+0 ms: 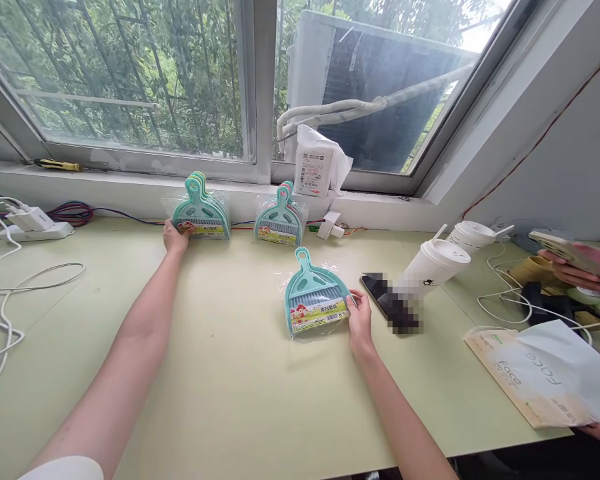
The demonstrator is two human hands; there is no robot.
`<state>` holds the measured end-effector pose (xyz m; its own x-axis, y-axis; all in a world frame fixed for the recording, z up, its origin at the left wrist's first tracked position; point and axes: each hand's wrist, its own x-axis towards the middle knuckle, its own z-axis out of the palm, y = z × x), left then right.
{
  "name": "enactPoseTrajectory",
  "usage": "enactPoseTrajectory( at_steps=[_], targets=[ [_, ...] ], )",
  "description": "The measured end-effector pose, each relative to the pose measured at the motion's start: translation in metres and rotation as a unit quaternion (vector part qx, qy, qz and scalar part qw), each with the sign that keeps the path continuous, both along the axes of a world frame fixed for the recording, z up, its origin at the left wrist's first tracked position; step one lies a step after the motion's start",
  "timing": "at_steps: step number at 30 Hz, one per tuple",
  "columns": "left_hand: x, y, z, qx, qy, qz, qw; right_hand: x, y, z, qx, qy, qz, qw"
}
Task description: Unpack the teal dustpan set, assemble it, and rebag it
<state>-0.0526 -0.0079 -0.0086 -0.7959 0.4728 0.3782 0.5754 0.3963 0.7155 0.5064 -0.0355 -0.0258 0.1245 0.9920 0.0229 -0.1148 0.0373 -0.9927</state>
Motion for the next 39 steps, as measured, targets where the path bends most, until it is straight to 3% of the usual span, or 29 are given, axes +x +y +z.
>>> enactPoseTrajectory(
  at_steps=[14,26,34,39],
  targets=[
    [-0.013,-0.005,0.002,0.016,-0.017,-0.011,1.000,-0.002,0.003,-0.002,0.013,0.006,-0.003,1.000],
    [-0.011,-0.014,0.010,-0.024,-0.022,-0.005,0.999,-0.003,0.003,-0.003,0.013,0.014,0.011,1.000],
    [-0.010,-0.011,0.002,0.009,-0.004,-0.008,1.000,-0.003,0.004,-0.004,0.011,0.014,0.007,1.000],
    [0.004,-0.022,0.000,-0.013,0.033,-0.006,0.999,-0.003,0.006,-0.005,0.013,0.013,0.008,1.000]
  ],
)
